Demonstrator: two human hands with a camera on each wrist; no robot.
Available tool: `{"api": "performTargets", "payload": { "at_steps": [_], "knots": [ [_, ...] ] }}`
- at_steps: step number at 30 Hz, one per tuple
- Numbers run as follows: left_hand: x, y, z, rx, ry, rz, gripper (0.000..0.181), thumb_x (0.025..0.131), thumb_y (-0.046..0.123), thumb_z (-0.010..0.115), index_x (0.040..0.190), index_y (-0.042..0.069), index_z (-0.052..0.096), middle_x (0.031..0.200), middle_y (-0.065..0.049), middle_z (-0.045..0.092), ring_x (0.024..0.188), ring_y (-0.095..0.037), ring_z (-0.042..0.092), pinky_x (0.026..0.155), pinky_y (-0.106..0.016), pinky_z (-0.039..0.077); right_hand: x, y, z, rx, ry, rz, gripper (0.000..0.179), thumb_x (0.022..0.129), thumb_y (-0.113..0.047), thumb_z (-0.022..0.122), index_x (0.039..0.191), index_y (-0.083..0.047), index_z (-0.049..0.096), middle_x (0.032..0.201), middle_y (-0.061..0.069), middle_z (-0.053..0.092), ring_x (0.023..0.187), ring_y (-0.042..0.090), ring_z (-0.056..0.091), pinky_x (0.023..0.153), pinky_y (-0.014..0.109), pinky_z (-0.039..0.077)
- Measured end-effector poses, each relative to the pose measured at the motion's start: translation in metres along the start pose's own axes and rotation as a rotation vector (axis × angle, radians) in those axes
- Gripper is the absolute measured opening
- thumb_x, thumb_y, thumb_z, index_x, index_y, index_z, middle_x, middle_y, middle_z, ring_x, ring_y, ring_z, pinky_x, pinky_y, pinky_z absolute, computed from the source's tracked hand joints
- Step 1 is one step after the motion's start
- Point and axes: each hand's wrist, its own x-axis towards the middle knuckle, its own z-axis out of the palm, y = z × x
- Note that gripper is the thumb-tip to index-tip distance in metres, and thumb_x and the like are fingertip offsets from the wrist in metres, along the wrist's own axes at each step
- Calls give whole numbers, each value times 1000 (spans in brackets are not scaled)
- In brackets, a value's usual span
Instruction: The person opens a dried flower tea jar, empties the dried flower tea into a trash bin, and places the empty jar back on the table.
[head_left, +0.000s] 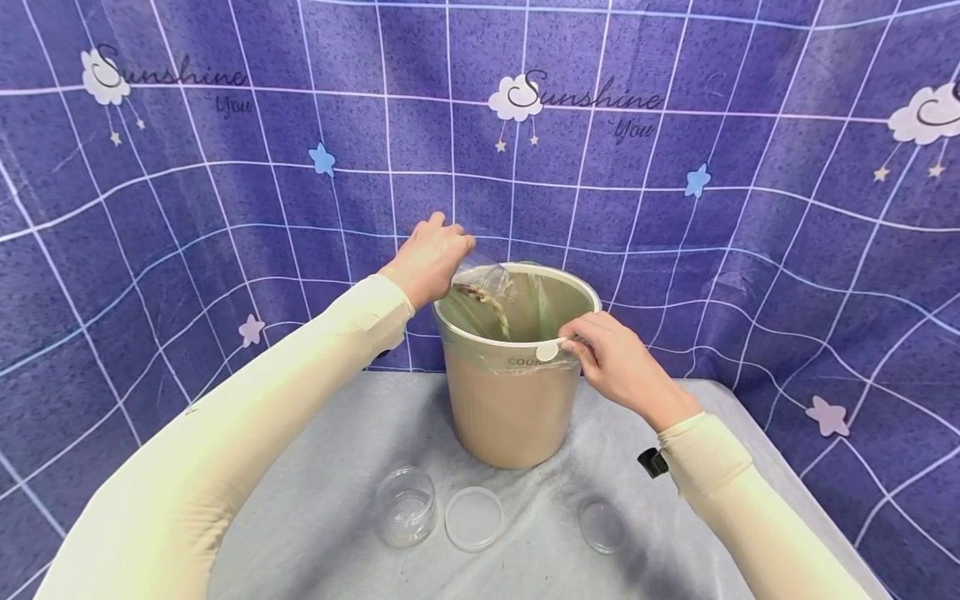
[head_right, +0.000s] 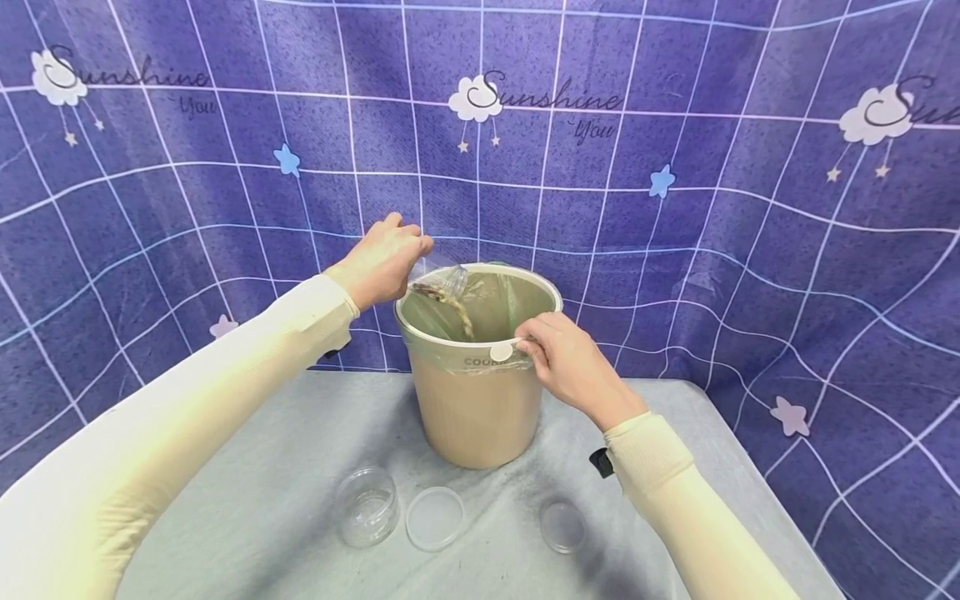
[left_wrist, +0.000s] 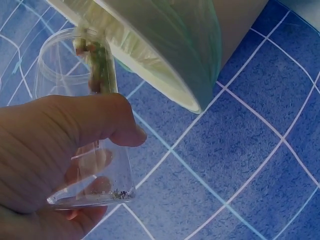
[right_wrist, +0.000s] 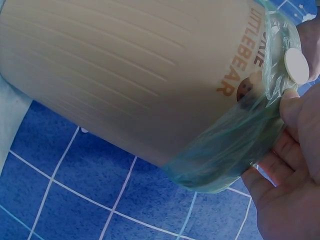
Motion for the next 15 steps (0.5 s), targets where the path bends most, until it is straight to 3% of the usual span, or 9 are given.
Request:
{"api": "performTargets", "payload": {
  "at_steps": [5,15],
  "knots": [
    [3,2,-1,29,7,23,35,80,-8,71,113,5,73,110,-16,72,101,-40,59,89,-54,52,0,-1,-1,-1,-3,5,7,99,-14,67,99,-8,70,96,2,69,93,22,61,83,41,50],
    [6,7,-5,45,23,68,31,84,-8,71,112,5,75,109,-17,73,103,-40,59,90,-52,52,0,-1,-2,4,3,-7,6,99,-14,67,100,-8,70,96,1,69,92,21,60,82,40,50]
  ]
}}
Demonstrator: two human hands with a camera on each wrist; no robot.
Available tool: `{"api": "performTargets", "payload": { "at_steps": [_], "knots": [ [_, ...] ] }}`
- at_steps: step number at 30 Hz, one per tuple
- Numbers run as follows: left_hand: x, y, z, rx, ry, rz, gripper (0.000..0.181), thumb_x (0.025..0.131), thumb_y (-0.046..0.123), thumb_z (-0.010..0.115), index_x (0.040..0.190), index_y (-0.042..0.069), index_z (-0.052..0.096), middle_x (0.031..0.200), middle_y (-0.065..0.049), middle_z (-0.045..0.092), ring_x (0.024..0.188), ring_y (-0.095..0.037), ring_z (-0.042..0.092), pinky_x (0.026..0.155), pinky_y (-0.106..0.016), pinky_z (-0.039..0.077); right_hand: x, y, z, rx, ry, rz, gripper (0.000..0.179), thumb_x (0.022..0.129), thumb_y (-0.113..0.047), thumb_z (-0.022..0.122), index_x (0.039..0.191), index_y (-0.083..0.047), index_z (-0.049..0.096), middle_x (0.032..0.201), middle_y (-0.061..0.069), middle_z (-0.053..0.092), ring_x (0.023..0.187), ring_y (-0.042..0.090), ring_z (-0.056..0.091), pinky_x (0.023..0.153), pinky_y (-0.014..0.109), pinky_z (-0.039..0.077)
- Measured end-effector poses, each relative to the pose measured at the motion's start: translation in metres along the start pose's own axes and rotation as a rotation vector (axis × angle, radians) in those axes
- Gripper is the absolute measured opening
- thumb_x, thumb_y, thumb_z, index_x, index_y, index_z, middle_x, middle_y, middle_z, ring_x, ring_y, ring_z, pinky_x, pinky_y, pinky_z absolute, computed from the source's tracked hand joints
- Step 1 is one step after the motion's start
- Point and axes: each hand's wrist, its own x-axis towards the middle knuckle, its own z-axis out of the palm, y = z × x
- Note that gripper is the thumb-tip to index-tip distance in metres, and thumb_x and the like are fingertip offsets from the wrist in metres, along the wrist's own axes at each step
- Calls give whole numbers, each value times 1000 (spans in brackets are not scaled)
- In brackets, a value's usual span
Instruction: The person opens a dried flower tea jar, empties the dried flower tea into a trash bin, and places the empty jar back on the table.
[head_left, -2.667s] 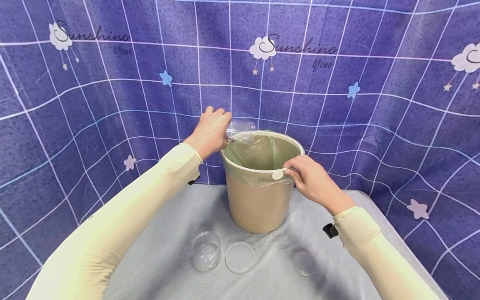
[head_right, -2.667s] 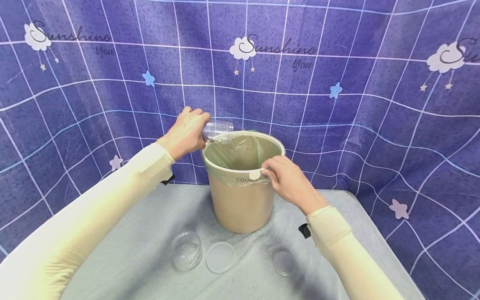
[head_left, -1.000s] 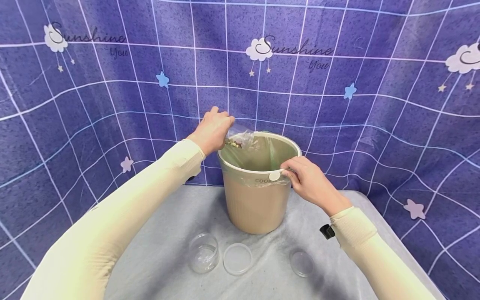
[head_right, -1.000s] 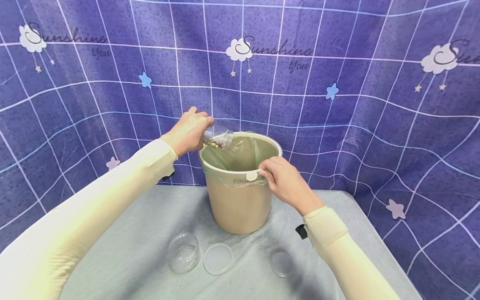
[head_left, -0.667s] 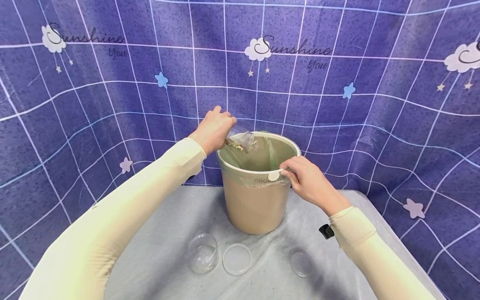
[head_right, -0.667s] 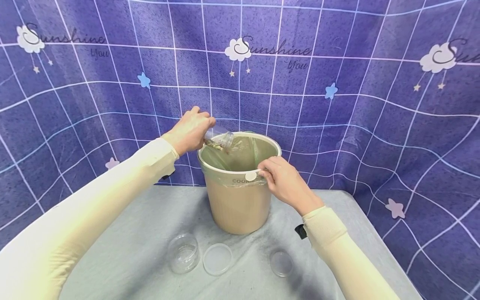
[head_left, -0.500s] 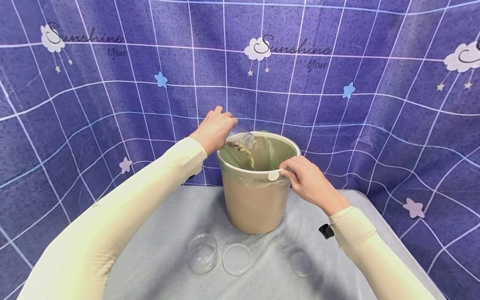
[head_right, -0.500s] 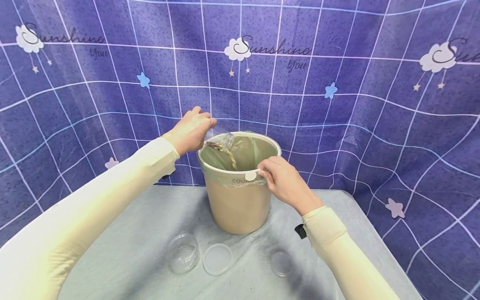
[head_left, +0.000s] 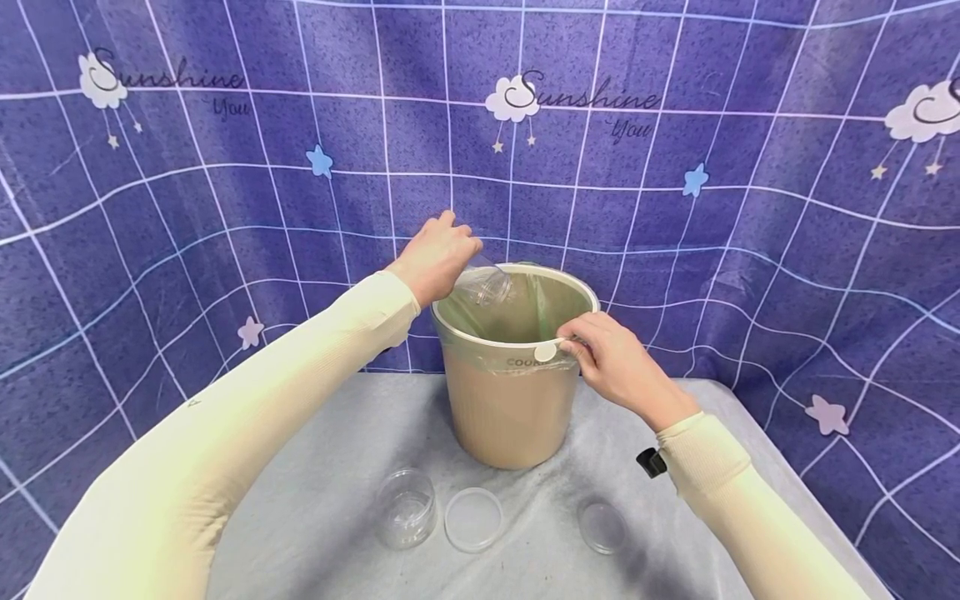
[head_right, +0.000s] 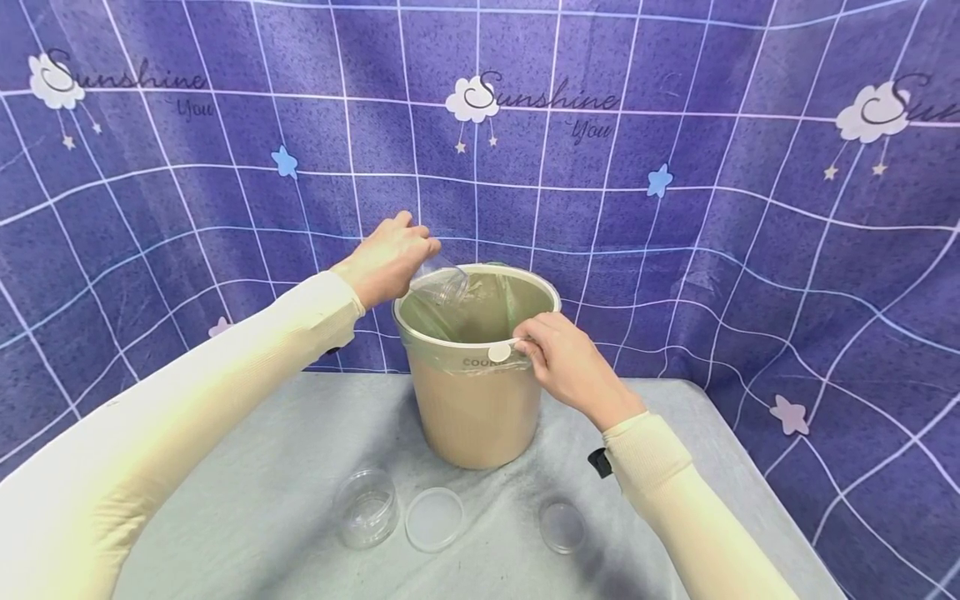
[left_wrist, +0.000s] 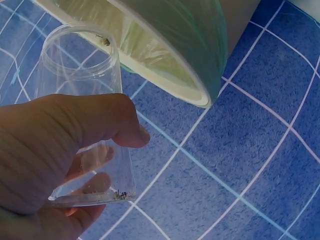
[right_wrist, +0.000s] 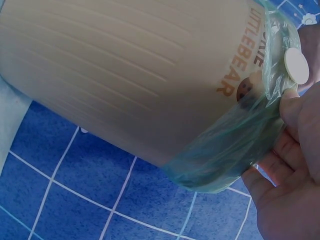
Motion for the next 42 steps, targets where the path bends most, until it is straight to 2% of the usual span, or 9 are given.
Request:
{"api": "performTargets", "payload": {
  "at_steps": [8,16,23,27,33,38,42],
  "knots": [
    [0,2,2,89,10,40,32,86,-5,72,114,9,77,110,-15,74,103,-37,60,86,-48,53,1,0,0,-1,-6,3,4,97,-11,70,100,-9,70,97,1,70,95,22,62,83,41,50],
    [3,3,2,195,-27,83,33,88,-1,74,117,15,77,112,-13,74,104,-34,59,88,-44,54,2,0,3,2,0,-7,5,97,-13,71,99,-9,69,96,0,69,95,21,62,83,40,50],
    [6,3,1,244,-53,118,35,87,4,76,119,19,78,113,-11,75,105,-32,59,90,-41,55,3,-1,1,13,-3,-10,6,100,-15,67,100,-10,70,96,0,68,96,22,62,84,40,50],
    [10,3,3,305,-64,168,34,87,4,76,117,20,78,113,-9,75,105,-31,58,90,-41,54,4,-1,1,12,-8,-6,7,100,-16,67,100,-9,70,97,0,68,97,21,62,84,40,50],
    [17,9,3,383,-117,268,35,87,10,76,118,25,78,117,-4,74,110,-30,57,92,-38,53,3,-2,0,7,-7,-5,7,100,-15,67,100,-9,69,95,0,69,94,21,62,83,40,50],
    [22,15,3,402,-116,334,34,87,11,76,116,28,78,114,-2,73,111,-29,55,93,-37,52,1,-1,-1,5,-8,7,5,99,-14,67,100,-10,70,96,0,69,95,21,62,84,40,50],
    [24,17,5,398,-113,347,31,87,13,75,114,28,78,112,-1,73,110,-28,54,92,-37,52,0,0,-1,4,-12,18,5,100,-15,67,100,-10,69,96,0,69,94,21,61,83,40,50]
  ]
}}
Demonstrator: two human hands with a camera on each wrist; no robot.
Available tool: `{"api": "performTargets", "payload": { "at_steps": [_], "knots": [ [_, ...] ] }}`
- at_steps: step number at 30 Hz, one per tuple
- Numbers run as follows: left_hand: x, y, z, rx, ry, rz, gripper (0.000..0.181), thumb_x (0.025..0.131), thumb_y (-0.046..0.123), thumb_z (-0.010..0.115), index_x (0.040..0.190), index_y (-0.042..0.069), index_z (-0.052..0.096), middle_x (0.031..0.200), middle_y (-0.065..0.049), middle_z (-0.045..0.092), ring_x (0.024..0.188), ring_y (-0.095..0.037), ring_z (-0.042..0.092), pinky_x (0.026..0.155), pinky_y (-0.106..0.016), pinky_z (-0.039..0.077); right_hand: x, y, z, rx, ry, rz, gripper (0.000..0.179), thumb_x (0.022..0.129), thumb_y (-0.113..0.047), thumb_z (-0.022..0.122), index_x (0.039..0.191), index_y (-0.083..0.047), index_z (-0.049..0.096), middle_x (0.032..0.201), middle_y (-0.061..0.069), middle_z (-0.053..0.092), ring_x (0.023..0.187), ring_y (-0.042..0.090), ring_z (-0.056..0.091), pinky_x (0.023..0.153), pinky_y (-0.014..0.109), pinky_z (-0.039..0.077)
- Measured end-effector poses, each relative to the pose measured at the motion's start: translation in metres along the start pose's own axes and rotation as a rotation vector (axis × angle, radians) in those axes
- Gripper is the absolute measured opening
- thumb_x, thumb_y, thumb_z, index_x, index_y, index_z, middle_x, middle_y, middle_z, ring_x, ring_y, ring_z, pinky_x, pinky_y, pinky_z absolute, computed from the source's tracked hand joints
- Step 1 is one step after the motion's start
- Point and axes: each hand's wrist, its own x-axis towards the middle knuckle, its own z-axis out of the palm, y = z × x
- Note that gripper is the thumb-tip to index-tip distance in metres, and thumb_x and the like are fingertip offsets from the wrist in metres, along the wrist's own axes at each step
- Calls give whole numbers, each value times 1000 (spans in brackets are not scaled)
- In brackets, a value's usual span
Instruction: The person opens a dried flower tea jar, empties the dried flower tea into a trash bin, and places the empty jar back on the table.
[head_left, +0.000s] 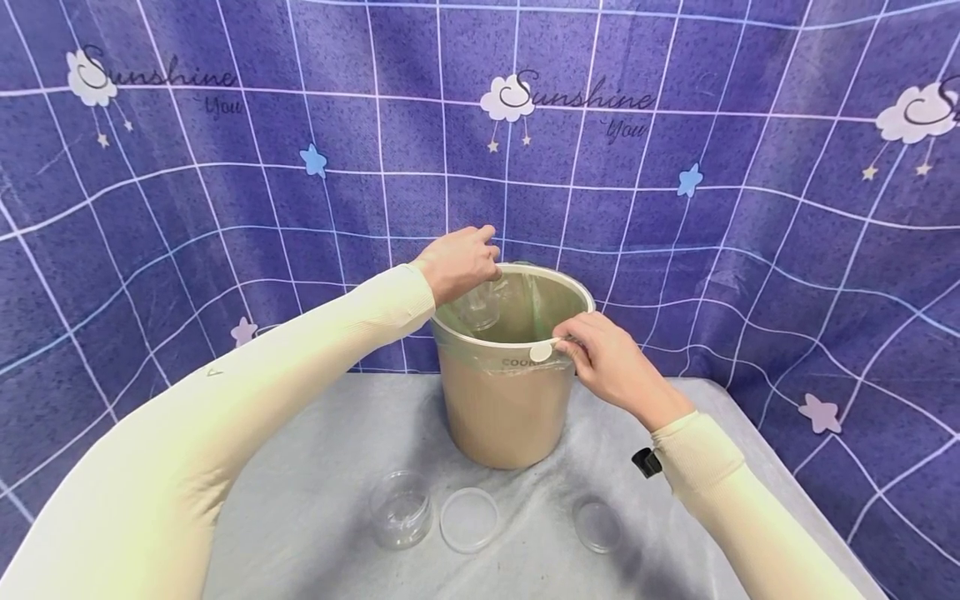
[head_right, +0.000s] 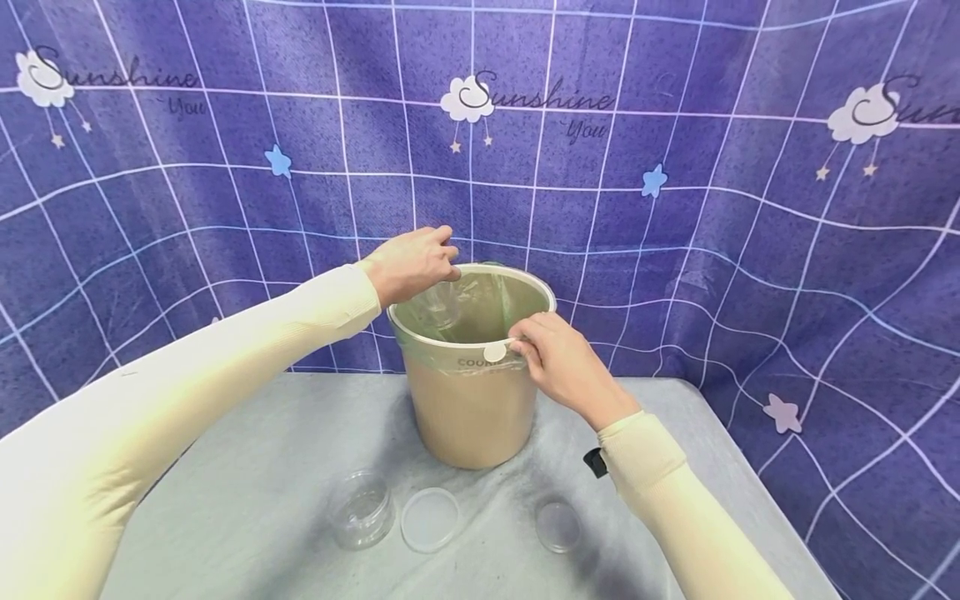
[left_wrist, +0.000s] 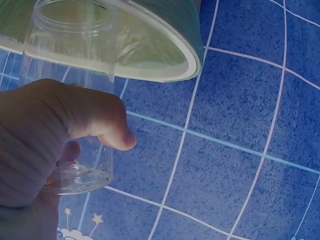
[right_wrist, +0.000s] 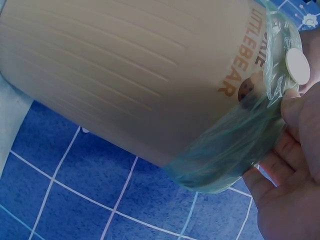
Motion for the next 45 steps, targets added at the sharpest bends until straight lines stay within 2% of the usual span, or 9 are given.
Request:
{"api": "performTargets", "payload": {
  "at_steps": [8,12,19,25,31,38,45],
  "knots": [
    [0,1,2,1,-5,-1,32,88,10,75,115,27,78,113,-2,73,109,-29,55,91,-37,52,-1,0,3,-5,12,-3,4,100,-14,67,98,-11,69,94,0,69,92,20,60,82,40,50],
    [-2,-1,3,-19,-8,-24,38,86,8,78,118,27,78,115,-3,73,111,-30,55,94,-38,52,-1,0,2,-6,26,-15,5,100,-14,67,96,-11,68,93,0,69,92,21,61,82,40,50],
    [-6,-6,0,-67,18,-78,37,86,4,76,119,22,77,118,-6,73,110,-31,57,94,-39,54,1,-1,0,-8,19,-18,8,100,-16,66,98,-9,69,94,0,69,94,21,62,83,40,50],
    [-10,-9,-1,-81,7,-106,43,84,2,78,122,22,75,117,-7,73,108,-30,58,94,-39,53,1,-2,0,-7,10,-9,6,100,-15,67,98,-9,69,95,0,69,94,21,61,82,40,50],
    [-18,-12,-1,-154,27,-144,45,81,-2,80,121,19,75,116,-10,73,108,-33,58,97,-42,53,0,-1,1,-8,13,-13,8,100,-16,66,99,-9,69,95,0,70,94,21,62,83,40,50],
    [-29,-14,-1,-222,63,-190,42,84,-3,78,121,16,76,114,-12,73,104,-33,58,94,-42,53,0,-1,1,-14,14,-10,7,100,-15,67,99,-9,69,95,1,70,94,21,62,82,40,50],
    [-36,-16,1,-350,75,-230,50,76,-8,80,120,15,74,115,-15,71,106,-37,57,96,-47,51,0,-1,2,-20,16,-9,5,100,-14,67,99,-9,70,95,1,69,93,21,60,82,41,50]
  ]
}}
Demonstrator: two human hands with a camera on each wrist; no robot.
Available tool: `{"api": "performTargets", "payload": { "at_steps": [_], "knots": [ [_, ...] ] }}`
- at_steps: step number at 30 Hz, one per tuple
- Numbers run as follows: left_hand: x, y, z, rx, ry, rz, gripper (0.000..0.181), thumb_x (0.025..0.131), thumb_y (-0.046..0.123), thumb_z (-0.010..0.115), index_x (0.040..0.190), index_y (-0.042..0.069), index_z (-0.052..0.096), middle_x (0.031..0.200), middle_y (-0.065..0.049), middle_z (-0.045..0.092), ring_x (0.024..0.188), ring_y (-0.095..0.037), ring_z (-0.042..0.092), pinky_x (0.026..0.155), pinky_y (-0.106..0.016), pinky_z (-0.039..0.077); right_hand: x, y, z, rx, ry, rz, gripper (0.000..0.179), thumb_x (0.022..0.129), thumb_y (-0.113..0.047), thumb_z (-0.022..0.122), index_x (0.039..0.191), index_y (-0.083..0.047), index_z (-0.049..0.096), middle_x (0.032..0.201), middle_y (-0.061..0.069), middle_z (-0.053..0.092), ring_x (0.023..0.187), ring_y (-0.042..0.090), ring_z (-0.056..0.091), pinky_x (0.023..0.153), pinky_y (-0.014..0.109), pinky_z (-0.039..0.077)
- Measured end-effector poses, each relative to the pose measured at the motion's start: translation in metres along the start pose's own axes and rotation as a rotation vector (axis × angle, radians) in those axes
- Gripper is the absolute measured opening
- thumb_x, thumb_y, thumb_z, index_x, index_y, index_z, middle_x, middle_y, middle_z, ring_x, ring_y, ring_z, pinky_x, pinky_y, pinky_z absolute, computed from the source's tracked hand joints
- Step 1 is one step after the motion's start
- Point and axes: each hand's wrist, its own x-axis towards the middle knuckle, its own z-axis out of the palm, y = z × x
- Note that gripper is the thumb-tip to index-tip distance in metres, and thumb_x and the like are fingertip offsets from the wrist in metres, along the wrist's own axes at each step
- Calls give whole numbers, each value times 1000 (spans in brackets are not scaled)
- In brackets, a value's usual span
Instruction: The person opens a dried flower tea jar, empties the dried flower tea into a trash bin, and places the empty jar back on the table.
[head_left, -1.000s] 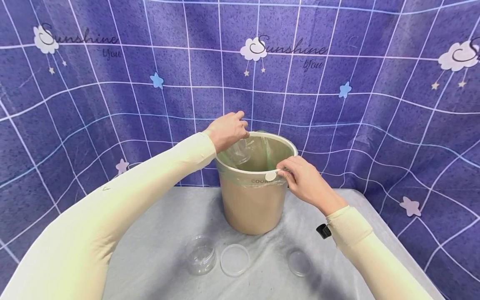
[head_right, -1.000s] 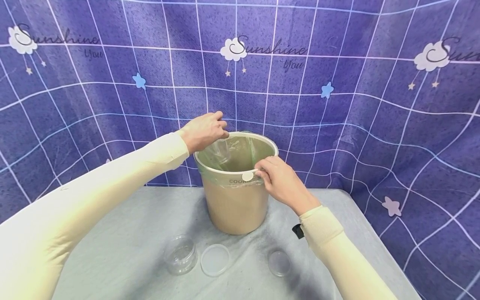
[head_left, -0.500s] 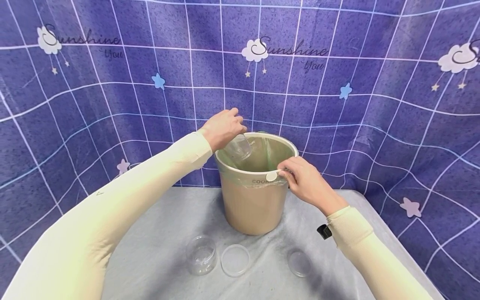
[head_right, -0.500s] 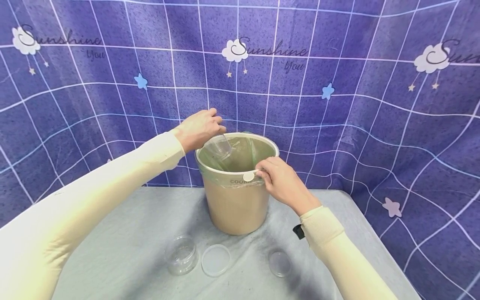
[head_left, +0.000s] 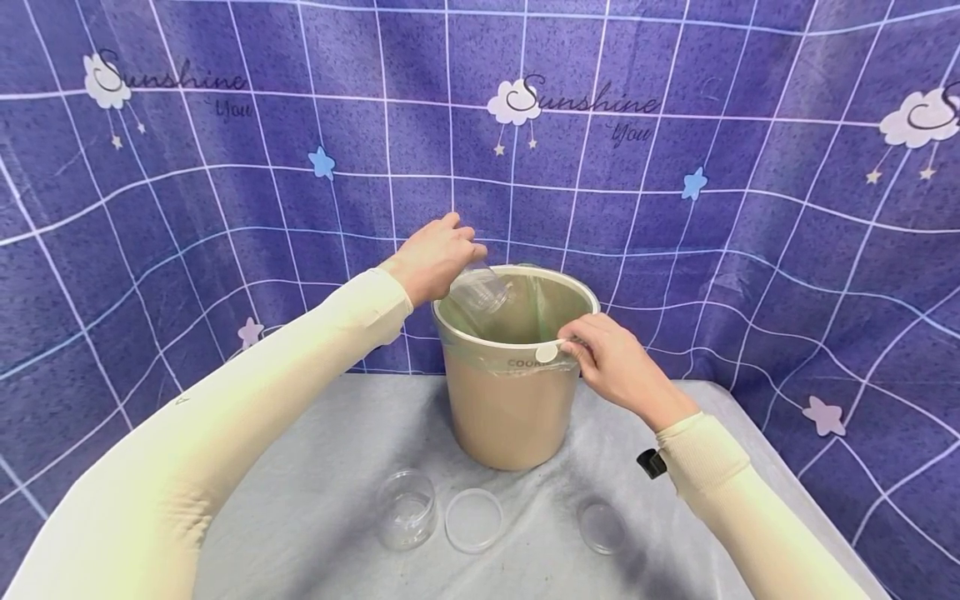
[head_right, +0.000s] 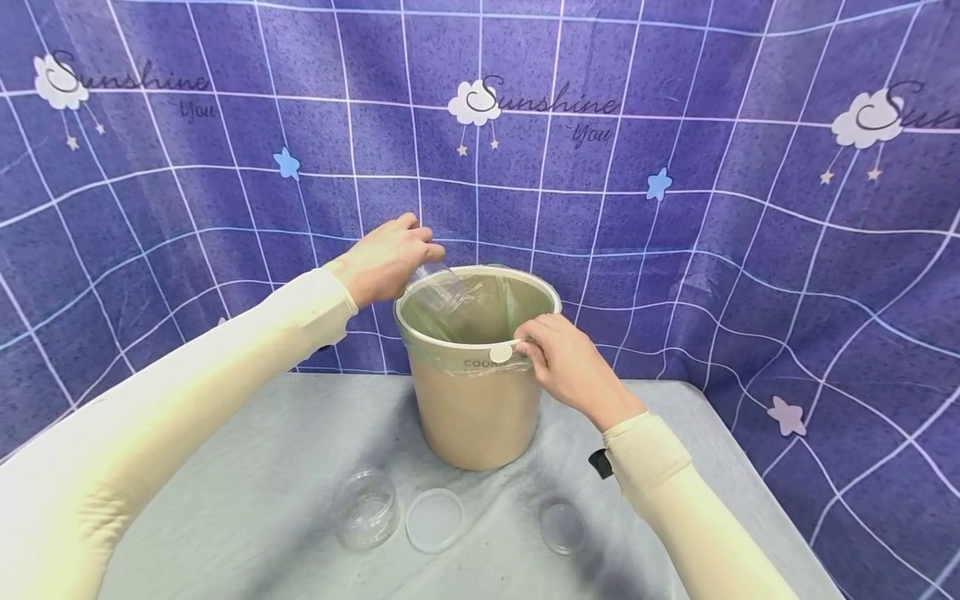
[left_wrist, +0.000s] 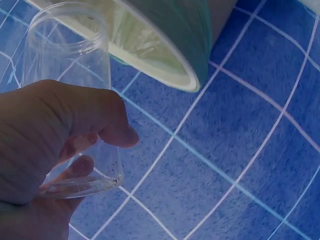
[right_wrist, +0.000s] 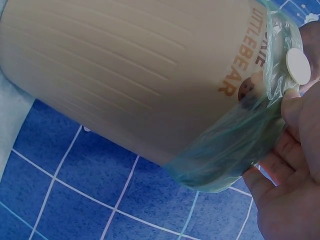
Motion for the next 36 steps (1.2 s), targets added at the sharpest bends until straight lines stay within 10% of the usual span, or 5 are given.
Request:
{"api": "performTargets", "payload": {
  "at_steps": [25,36],
  "knots": [
    [-21,-12,2,-197,92,-111,47,72,-5,73,117,10,71,111,-16,70,102,-41,59,93,-51,48,0,1,2,-2,3,-6,2,98,-9,69,98,-8,69,94,2,69,90,22,60,80,41,49],
    [-33,-17,3,-251,156,-146,54,66,14,89,116,7,69,107,-17,69,98,-42,59,91,-51,48,1,0,2,3,5,-12,2,98,-9,68,99,-8,70,93,2,69,90,22,60,80,41,49]
  ]
}}
